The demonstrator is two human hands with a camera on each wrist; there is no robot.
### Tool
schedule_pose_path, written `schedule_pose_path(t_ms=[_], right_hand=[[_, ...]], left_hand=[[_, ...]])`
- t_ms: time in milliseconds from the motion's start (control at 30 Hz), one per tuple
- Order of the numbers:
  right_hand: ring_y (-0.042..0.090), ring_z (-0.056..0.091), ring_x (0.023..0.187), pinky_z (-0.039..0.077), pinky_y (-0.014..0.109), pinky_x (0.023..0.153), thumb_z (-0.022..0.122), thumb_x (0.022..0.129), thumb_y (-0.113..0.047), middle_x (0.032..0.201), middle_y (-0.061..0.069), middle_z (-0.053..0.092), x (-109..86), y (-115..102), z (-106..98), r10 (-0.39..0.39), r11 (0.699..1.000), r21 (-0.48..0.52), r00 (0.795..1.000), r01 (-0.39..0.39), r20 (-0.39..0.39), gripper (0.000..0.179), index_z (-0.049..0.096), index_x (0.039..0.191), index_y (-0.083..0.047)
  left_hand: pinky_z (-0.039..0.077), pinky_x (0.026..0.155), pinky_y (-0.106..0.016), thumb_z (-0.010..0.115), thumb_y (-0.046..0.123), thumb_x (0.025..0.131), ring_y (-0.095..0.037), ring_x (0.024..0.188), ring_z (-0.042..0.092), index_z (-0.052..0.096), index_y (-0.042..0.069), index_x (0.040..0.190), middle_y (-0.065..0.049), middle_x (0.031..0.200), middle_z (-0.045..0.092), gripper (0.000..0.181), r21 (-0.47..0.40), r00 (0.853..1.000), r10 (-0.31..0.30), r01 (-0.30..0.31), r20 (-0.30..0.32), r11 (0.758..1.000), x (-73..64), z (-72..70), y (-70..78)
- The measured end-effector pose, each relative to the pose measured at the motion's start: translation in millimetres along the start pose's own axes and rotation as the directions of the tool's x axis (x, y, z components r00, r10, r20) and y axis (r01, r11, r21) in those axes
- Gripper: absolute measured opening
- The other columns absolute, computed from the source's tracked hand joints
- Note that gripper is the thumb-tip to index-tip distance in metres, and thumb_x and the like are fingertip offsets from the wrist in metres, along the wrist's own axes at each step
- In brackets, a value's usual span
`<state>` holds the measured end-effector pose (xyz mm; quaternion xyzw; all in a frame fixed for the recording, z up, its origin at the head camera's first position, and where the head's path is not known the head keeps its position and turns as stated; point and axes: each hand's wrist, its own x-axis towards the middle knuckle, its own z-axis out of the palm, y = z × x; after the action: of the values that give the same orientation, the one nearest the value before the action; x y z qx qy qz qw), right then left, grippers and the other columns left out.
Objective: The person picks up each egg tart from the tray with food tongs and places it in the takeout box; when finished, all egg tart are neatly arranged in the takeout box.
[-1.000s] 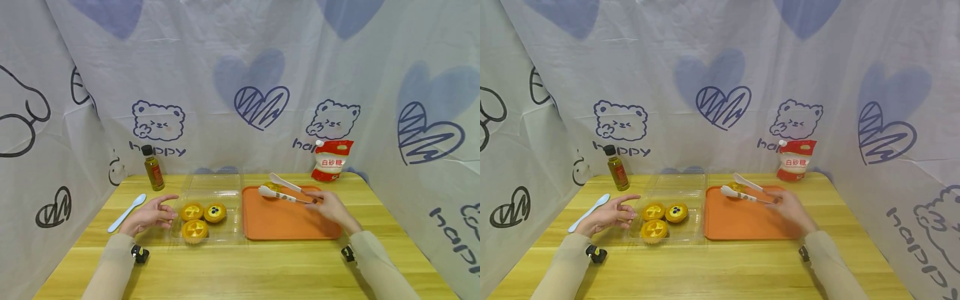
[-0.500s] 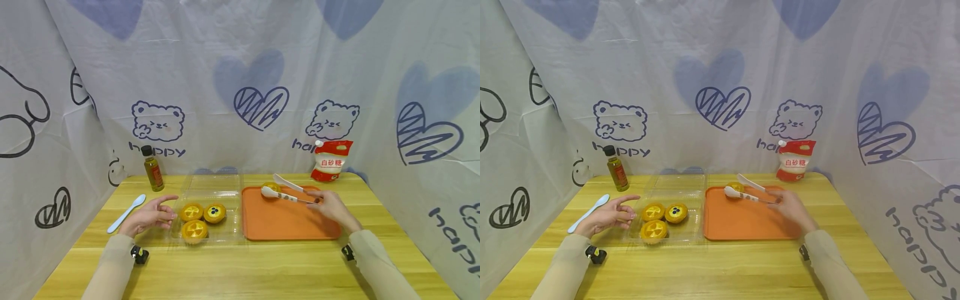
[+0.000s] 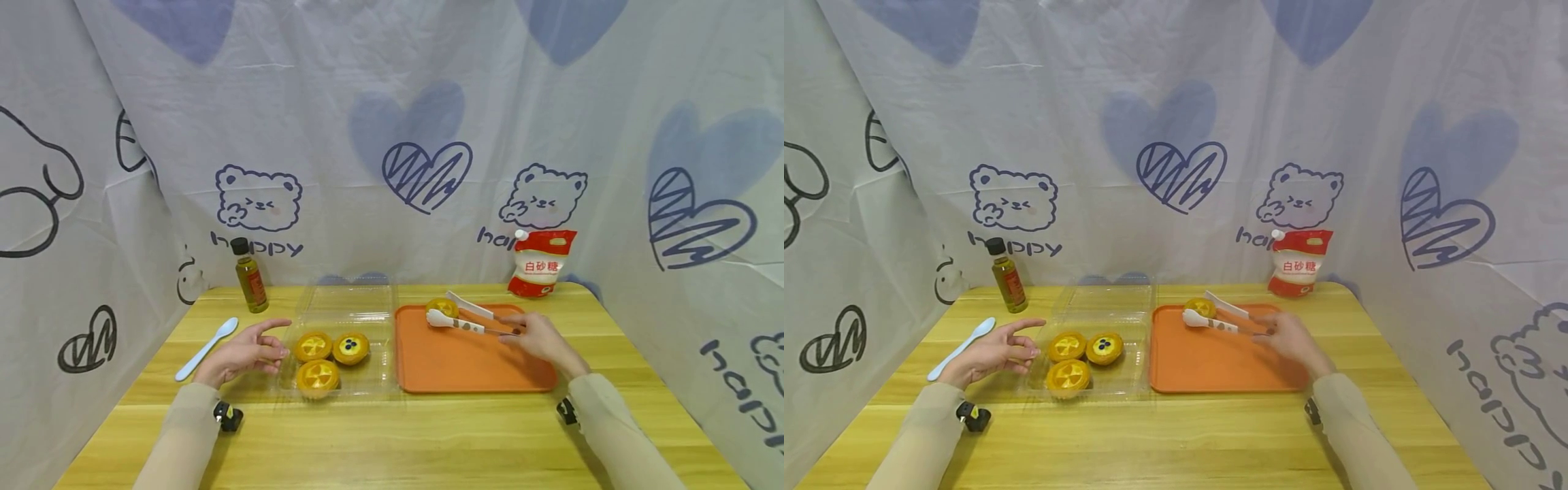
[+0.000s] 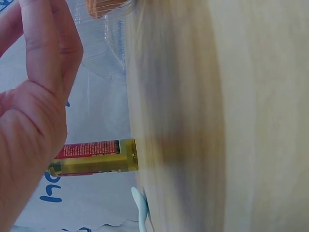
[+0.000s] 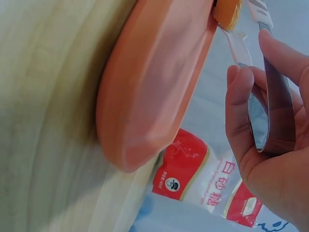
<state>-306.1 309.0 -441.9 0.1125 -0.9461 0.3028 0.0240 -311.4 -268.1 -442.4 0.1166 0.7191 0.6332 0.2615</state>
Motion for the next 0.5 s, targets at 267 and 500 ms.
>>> schedule_pose_path(t_ms=[267, 500], right_hand=[[0.019, 0.057, 0.082, 0.048, 0.027, 0.067, 0.075, 0.087, -0.019, 0.119, 0.017, 0.068, 4.5, -0.4, 5.1, 0.027, 1.0, 0.005, 1.0, -0.027, 0.001, 0.045, 0.065, 0.129, -0.005], [0.019, 0.057, 0.077, 0.046, 0.025, 0.057, 0.075, 0.087, -0.016, 0.108, 0.017, 0.071, 1.5, 0.8, 4.9, -0.014, 1.0, -0.018, 0.999, 0.013, -0.034, 0.042, 0.066, 0.127, -0.005]], left_hand=[[0.063, 0.071, -0.034, 0.063, 0.002, 0.093, -0.017, 0.073, 0.065, 0.013, 0.005, 0.156, -0.012, 0.095, 0.063, 0.08, 0.0, 1.0, 0.0, 0.0, -0.001, 1.0, 0.4, 0.0, 0.0], [0.063, 0.07, -0.034, 0.064, 0.003, 0.093, -0.016, 0.073, 0.065, 0.013, 0.005, 0.156, -0.012, 0.095, 0.063, 0.08, 0.004, 1.0, 0.005, -0.005, -0.002, 1.0, 1.1, -0.6, -1.8]])
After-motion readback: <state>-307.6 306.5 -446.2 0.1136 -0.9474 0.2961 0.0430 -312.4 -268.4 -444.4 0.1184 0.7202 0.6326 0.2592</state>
